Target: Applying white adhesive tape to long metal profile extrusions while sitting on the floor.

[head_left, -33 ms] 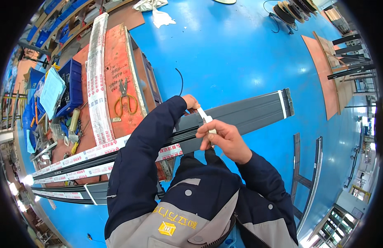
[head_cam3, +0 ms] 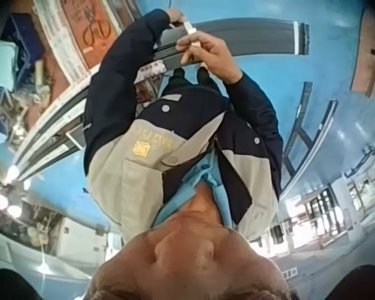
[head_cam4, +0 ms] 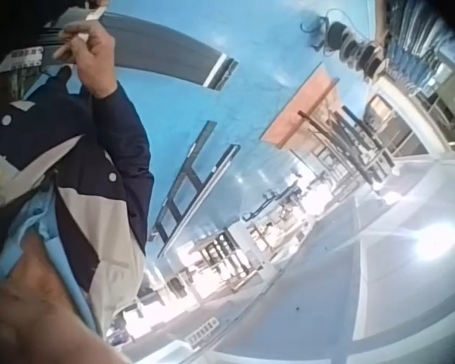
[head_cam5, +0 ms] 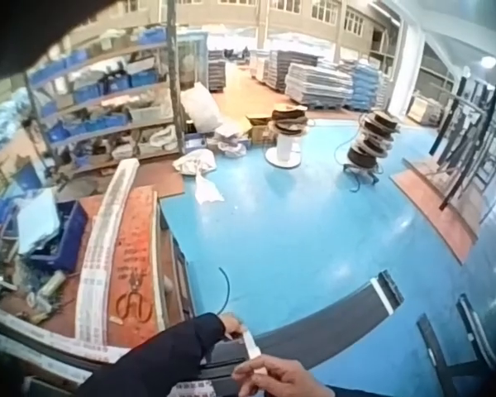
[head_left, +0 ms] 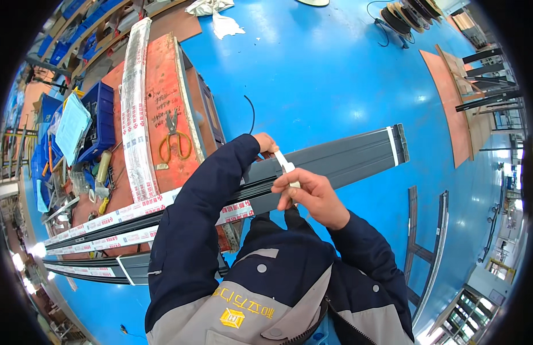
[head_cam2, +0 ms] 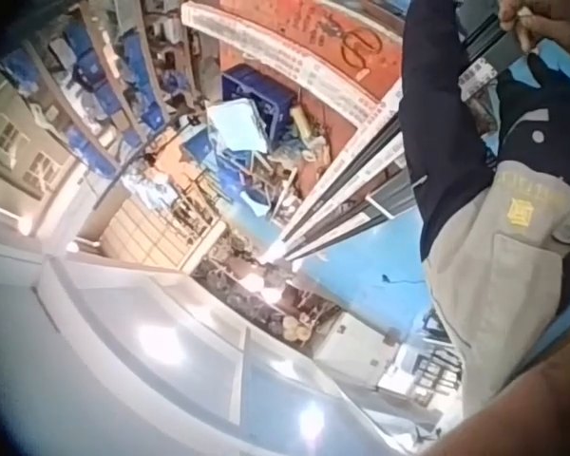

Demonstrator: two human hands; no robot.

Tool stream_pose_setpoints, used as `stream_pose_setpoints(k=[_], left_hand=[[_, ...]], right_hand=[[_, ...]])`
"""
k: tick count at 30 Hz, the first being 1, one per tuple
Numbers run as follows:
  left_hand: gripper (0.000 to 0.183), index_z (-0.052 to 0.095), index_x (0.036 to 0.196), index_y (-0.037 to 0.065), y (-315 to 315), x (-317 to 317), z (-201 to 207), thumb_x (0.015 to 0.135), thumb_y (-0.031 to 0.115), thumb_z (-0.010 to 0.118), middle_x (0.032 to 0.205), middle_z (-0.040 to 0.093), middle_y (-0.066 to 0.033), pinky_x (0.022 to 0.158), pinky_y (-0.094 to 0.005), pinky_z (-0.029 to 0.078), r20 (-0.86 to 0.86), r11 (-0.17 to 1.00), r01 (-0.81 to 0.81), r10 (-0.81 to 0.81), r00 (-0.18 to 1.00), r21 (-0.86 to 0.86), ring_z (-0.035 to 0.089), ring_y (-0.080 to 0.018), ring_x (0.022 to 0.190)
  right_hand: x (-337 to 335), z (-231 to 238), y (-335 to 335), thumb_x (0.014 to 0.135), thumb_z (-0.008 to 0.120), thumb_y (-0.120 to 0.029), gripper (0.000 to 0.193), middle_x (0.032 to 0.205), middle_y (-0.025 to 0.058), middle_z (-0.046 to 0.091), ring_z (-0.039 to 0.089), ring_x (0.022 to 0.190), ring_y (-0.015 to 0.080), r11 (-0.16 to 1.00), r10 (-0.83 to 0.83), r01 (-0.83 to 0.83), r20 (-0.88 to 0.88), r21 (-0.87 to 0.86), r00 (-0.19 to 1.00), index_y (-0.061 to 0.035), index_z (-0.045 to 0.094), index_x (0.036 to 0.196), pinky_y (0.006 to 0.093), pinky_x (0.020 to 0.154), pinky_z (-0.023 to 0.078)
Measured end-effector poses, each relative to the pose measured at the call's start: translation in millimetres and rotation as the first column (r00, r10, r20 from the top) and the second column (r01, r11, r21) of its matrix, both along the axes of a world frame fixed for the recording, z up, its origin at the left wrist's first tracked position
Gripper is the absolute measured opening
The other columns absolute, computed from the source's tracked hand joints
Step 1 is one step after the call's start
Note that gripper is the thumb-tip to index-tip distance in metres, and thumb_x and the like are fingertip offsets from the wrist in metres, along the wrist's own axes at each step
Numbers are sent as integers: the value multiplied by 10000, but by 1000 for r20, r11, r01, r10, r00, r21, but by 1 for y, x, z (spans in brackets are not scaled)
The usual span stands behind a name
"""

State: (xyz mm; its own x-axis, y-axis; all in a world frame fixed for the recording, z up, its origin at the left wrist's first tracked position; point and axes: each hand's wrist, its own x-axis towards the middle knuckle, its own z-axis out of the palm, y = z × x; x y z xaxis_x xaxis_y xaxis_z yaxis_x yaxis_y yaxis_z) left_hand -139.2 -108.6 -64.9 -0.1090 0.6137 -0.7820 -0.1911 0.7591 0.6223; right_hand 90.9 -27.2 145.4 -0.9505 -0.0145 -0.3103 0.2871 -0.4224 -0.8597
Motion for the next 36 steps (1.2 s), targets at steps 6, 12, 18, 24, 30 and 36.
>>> stream_pose_setpoints(k=[6, 12, 18, 24, 30, 36], left_hand=[[169, 695, 885, 96, -1, 2, -22, 982, 231, 666, 793, 669, -27, 574, -371, 499, 58, 999, 21, -23, 998, 29, 585, -174, 637], [163, 717, 881, 106, 9, 4, -13, 958, 246, 684, 791, 672, -20, 596, -366, 493, -6, 994, 104, -104, 995, 20, 582, -168, 655], [164, 737, 875, 118, -4, 7, -5, 939, 264, 698, 783, 661, -12, 627, -356, 475, -74, 987, 160, -161, 984, -27, 583, -161, 688], [230, 756, 887, 105, -8, 3, -11, 933, 324, 701, 781, 668, -39, 606, -343, 453, 175, 983, -46, 15, 984, 178, 582, -174, 674], [310, 757, 972, 68, -4, 6, 8, 907, 367, 711, 831, 679, -76, 636, -386, 451, 164, 998, -56, 51, 985, 22, 598, -199, 726], [627, 648, 1247, 53, -49, 50, 43, 767, 427, 798, 1112, 647, -145, 828, -442, 441, -669, 941, 113, 138, 730, 318, 602, -285, 1015]], right_hand=[[1, -1, -13, 961, 479, 89, 284, 1120, 131, 672, 709, 841, 188, 996, 43, -40, -33, 74, 999, 23, 624, 1196, 271, 773, 549], [5, -5, -12, 966, 488, 76, 270, 1117, 117, 671, 708, 849, 181, 992, 56, -51, -46, 116, 997, 14, 628, 1188, 269, 779, 551], [12, -2, -4, 972, 498, 64, 258, 1129, 126, 667, 701, 851, 183, 996, 16, -13, -25, 91, 1000, 12, 628, 1189, 274, 778, 548], [18, -6, -2, 974, 516, 46, 245, 1152, 136, 663, 693, 855, 194, 998, -49, 49, -30, 26, 998, 16, 629, 1189, 291, 790, 547], [23, -3, -9, 976, 527, 25, 232, 1145, 139, 660, 690, 856, 197, 994, -98, 98, -8, 47, 995, 21, 635, 1181, 299, 795, 540], [19, -5, -7, 976, 524, 10, 231, 1151, 141, 647, 679, 867, 193, 992, -125, 125, -10, 34, 992, 20, 642, 1174, 290, 797, 526]])
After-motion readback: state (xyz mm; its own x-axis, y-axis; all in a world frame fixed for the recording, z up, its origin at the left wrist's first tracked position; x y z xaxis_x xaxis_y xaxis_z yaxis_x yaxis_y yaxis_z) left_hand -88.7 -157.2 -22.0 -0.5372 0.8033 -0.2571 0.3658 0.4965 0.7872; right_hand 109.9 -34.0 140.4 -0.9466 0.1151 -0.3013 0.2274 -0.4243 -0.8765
